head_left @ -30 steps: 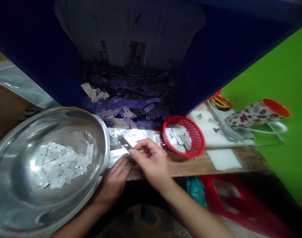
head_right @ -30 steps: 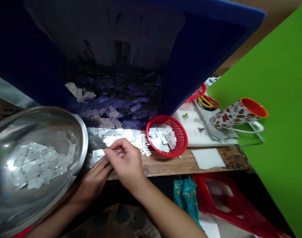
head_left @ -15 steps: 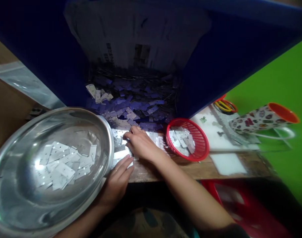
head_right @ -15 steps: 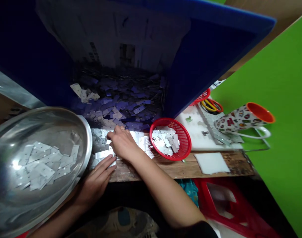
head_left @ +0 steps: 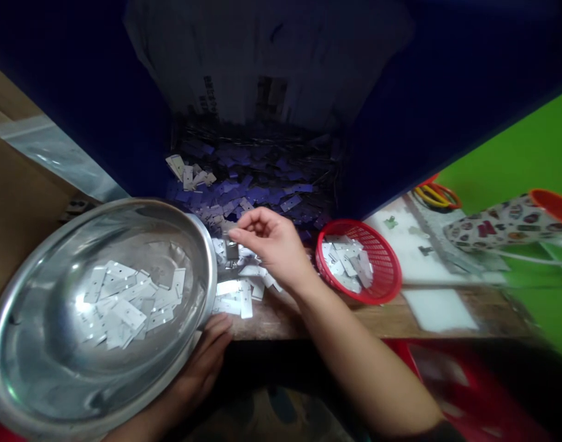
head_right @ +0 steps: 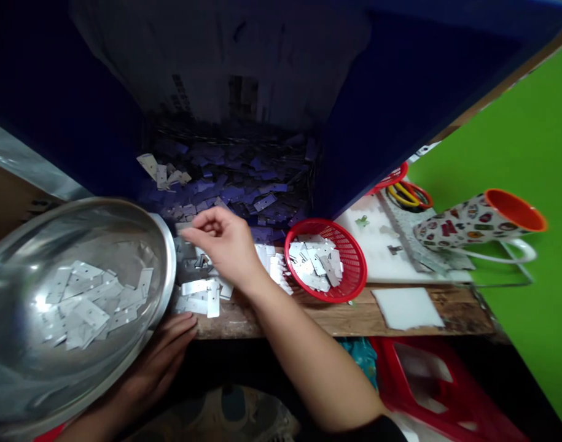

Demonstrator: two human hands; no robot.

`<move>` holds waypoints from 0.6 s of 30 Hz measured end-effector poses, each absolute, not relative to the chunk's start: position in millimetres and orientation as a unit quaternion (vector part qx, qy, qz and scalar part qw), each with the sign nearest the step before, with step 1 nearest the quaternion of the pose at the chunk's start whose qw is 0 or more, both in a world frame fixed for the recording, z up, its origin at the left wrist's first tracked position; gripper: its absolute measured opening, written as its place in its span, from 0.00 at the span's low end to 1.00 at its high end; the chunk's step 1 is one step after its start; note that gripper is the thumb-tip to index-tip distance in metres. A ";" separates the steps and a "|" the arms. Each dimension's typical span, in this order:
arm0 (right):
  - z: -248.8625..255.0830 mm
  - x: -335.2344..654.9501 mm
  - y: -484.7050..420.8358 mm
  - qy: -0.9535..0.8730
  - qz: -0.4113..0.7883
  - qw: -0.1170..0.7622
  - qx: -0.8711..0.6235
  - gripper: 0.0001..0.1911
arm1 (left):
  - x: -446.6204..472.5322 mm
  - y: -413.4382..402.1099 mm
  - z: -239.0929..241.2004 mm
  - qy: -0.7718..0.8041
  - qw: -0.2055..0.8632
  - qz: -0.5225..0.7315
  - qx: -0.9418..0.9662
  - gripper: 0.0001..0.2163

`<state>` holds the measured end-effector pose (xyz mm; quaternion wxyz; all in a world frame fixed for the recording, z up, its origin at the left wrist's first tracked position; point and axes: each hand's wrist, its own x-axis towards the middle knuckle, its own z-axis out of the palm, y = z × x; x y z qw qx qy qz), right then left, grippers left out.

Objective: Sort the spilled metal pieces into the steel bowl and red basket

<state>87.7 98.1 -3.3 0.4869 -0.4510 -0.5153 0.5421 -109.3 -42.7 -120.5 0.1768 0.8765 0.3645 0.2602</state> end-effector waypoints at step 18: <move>-42.2 54.7 95.1 -0.748 0.255 0.088 -0.607 0.19 | -89.6 -32.5 -121.0 0.489 0.027 0.212 0.846 0.29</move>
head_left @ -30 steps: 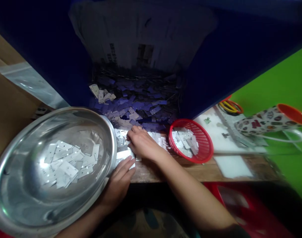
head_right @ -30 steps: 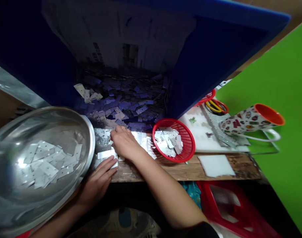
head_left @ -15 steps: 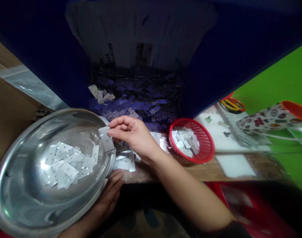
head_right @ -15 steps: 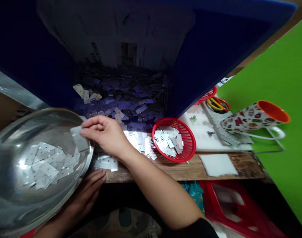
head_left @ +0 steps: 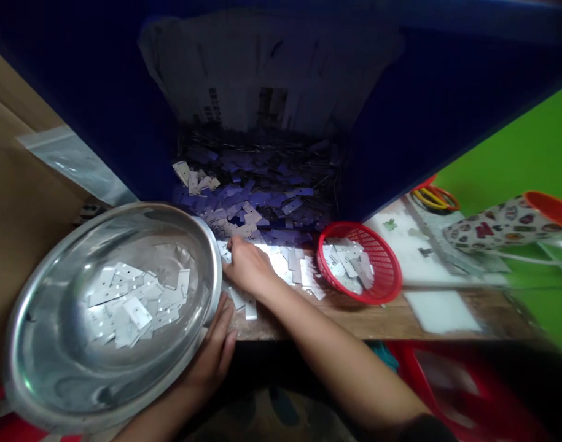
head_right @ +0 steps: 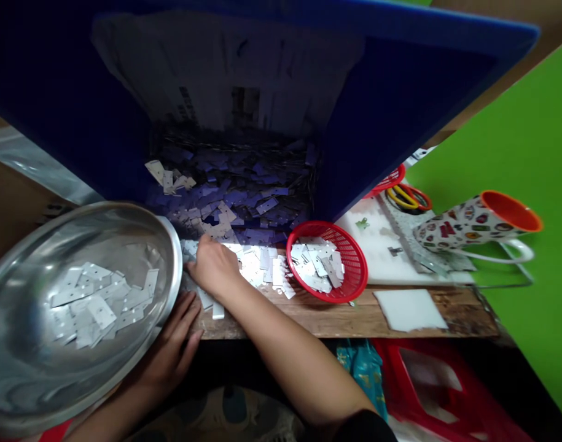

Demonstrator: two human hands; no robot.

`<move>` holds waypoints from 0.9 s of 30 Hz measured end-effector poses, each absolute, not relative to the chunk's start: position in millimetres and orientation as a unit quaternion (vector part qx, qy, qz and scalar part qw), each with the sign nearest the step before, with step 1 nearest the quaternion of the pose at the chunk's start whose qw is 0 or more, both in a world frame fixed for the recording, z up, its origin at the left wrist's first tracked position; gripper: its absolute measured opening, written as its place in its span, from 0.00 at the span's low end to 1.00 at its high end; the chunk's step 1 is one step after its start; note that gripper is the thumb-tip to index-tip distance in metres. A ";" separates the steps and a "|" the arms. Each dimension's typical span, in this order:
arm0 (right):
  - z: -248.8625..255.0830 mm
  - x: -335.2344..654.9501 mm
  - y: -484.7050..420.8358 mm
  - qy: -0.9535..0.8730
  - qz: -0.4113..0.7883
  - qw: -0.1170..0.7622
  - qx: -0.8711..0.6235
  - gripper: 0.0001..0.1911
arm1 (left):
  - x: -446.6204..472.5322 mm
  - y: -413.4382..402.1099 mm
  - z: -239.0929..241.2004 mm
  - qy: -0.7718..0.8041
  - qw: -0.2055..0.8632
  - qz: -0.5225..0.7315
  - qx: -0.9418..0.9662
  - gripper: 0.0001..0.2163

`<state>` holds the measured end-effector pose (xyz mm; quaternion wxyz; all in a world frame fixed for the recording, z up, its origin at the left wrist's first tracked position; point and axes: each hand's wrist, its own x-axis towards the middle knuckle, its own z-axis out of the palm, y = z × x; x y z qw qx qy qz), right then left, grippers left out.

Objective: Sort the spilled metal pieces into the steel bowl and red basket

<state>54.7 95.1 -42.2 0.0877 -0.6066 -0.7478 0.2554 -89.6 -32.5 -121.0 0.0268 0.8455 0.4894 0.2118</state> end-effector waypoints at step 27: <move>-52.1 47.4 110.8 -0.681 0.398 0.103 -0.606 0.10 | -70.9 -7.5 -97.8 0.481 0.109 0.274 0.825 0.05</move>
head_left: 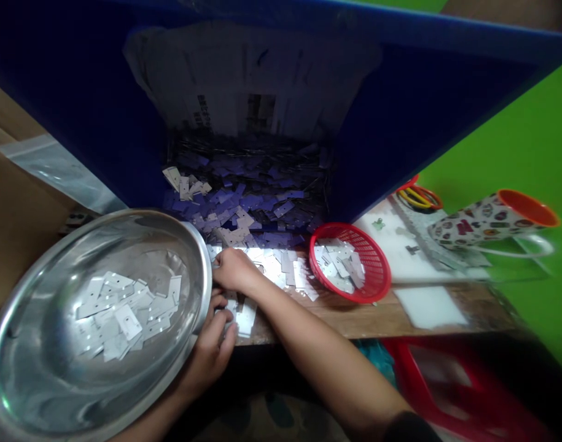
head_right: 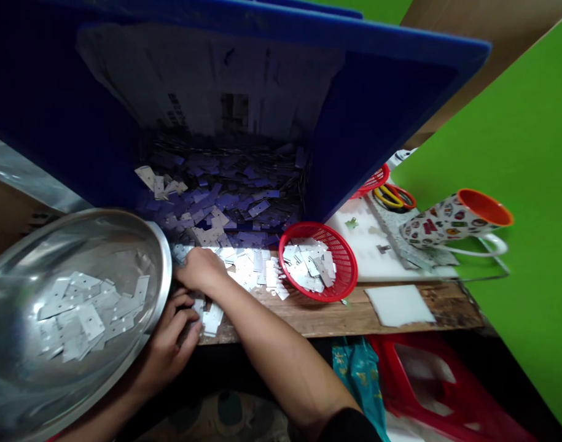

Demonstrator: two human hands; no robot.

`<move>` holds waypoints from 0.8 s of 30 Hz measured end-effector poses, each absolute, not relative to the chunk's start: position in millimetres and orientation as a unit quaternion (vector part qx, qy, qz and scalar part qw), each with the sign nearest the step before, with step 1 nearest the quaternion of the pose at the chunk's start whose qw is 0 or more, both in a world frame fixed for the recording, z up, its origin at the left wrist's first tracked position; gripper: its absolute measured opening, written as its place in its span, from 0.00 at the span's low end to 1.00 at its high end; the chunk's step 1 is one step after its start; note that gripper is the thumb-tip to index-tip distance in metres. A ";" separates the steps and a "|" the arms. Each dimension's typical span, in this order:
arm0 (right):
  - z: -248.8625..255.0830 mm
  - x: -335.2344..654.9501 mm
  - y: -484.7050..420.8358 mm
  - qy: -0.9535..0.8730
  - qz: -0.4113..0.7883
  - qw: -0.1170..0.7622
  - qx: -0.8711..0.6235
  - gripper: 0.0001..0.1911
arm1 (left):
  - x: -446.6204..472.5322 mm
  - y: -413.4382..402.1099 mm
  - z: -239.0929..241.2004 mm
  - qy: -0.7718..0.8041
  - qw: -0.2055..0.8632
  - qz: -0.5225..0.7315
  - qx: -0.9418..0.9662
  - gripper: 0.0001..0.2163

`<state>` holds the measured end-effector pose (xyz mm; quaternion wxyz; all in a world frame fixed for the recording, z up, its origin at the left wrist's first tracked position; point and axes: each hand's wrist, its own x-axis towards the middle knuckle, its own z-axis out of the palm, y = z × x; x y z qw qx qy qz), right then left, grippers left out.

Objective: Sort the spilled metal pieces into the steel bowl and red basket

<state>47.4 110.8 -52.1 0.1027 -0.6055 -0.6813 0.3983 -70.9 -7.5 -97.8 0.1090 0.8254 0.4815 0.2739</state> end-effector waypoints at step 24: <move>-57.8 139.7 36.0 -0.343 0.614 0.481 -0.524 0.13 | -8.9 7.8 -66.2 0.467 0.600 0.453 0.466 0.09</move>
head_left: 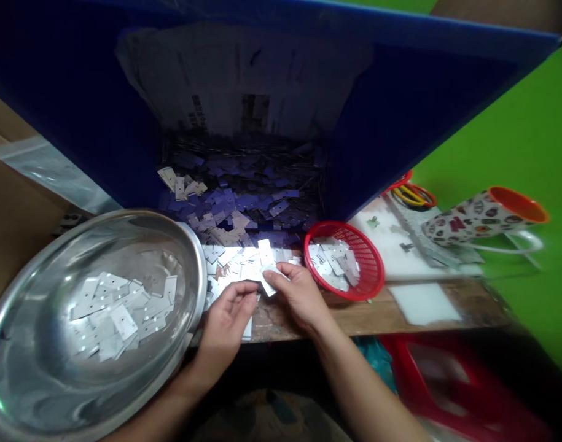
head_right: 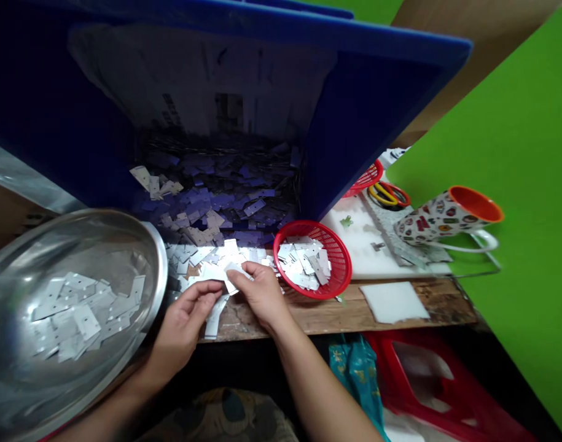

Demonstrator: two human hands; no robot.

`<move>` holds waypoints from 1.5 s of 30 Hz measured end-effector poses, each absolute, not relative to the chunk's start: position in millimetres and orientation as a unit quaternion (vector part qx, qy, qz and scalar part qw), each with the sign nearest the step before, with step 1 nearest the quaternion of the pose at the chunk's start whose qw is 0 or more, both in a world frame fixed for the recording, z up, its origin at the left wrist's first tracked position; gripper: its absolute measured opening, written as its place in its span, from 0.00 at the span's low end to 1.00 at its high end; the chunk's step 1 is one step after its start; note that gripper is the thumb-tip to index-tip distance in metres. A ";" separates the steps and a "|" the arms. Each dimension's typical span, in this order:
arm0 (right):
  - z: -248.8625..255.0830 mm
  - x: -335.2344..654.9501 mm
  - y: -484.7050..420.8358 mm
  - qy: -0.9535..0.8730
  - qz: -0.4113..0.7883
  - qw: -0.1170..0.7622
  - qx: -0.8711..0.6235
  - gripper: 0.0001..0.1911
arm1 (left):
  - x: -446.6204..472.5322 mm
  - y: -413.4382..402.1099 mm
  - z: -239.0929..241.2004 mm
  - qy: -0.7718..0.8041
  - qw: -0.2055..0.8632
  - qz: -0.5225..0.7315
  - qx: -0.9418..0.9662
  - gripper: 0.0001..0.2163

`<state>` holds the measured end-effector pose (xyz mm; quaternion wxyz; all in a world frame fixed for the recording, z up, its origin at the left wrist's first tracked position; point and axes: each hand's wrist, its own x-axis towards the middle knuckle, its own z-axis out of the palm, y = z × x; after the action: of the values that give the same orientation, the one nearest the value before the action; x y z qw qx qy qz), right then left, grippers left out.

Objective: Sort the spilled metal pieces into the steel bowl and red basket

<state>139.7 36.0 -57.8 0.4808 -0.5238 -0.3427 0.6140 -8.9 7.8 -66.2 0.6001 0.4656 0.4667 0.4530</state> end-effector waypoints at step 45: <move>-47.0 159.0 -22.3 -0.202 0.647 0.512 -0.528 0.18 | 5.4 20.0 -39.3 0.382 0.811 0.442 0.040 0.22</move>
<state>159.0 -22.3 -47.0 0.5117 -0.5284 -0.2024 0.6466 5.4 20.0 -39.3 0.8108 0.0401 0.3817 0.4419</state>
